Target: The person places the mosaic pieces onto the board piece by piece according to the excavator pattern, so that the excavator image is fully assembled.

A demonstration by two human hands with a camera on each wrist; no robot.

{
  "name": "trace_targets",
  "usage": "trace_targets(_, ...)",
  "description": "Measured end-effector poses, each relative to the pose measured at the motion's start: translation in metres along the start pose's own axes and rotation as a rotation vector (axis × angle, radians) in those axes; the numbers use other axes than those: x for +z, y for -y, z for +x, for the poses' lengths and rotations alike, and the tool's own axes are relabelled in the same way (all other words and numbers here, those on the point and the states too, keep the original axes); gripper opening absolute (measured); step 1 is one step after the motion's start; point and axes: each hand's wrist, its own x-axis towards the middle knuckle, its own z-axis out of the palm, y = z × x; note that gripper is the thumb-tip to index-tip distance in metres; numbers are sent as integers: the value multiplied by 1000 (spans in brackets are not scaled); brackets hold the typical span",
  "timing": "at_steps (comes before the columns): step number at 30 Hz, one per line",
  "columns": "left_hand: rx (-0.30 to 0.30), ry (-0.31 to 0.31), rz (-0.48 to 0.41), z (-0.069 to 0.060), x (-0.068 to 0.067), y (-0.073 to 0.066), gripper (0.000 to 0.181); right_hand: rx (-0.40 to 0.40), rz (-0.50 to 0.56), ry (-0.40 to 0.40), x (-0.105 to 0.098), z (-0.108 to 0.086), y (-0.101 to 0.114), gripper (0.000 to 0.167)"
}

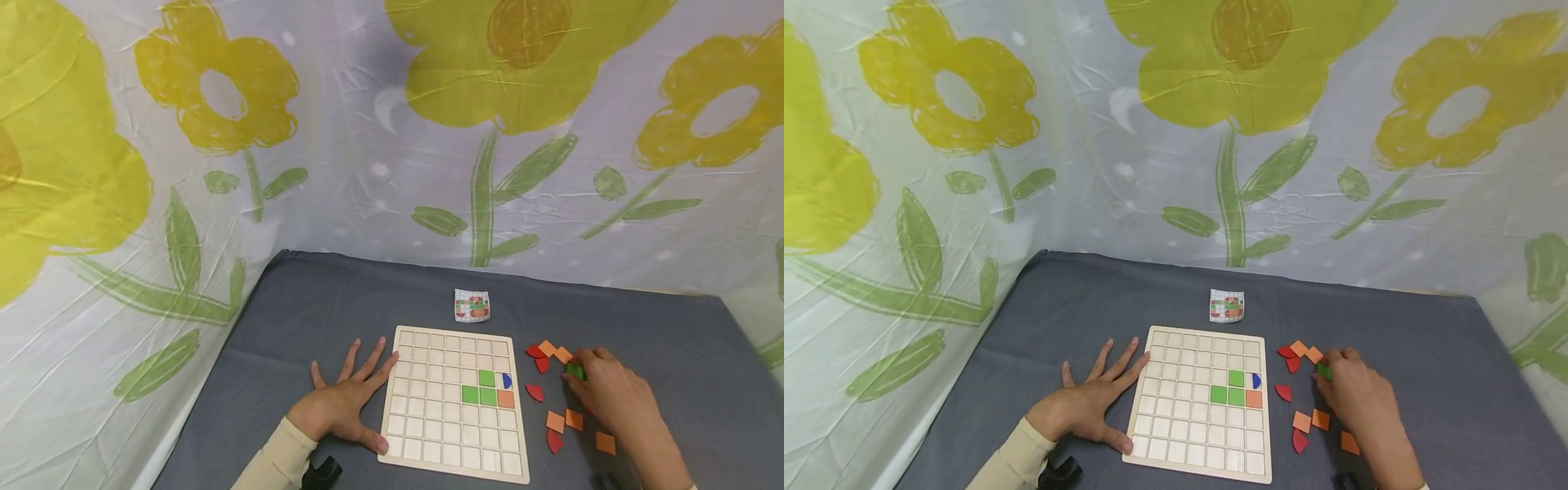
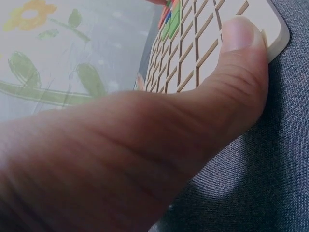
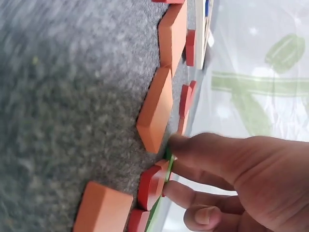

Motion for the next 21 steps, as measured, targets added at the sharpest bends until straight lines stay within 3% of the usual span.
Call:
trace_targets(5, -2, 5, 2, 1, 3, 3, 141, 22, 17, 44, 2, 1, 2, 38)
trace_targets(15, -3, 2, 6, 0, 1, 1, 141, 53, 5, 45, 3, 2, 10, 40)
trace_targets(21, 4, 0, 14, 2, 1, 2, 141, -19, 30, -20, -5, -5, 27, 40)
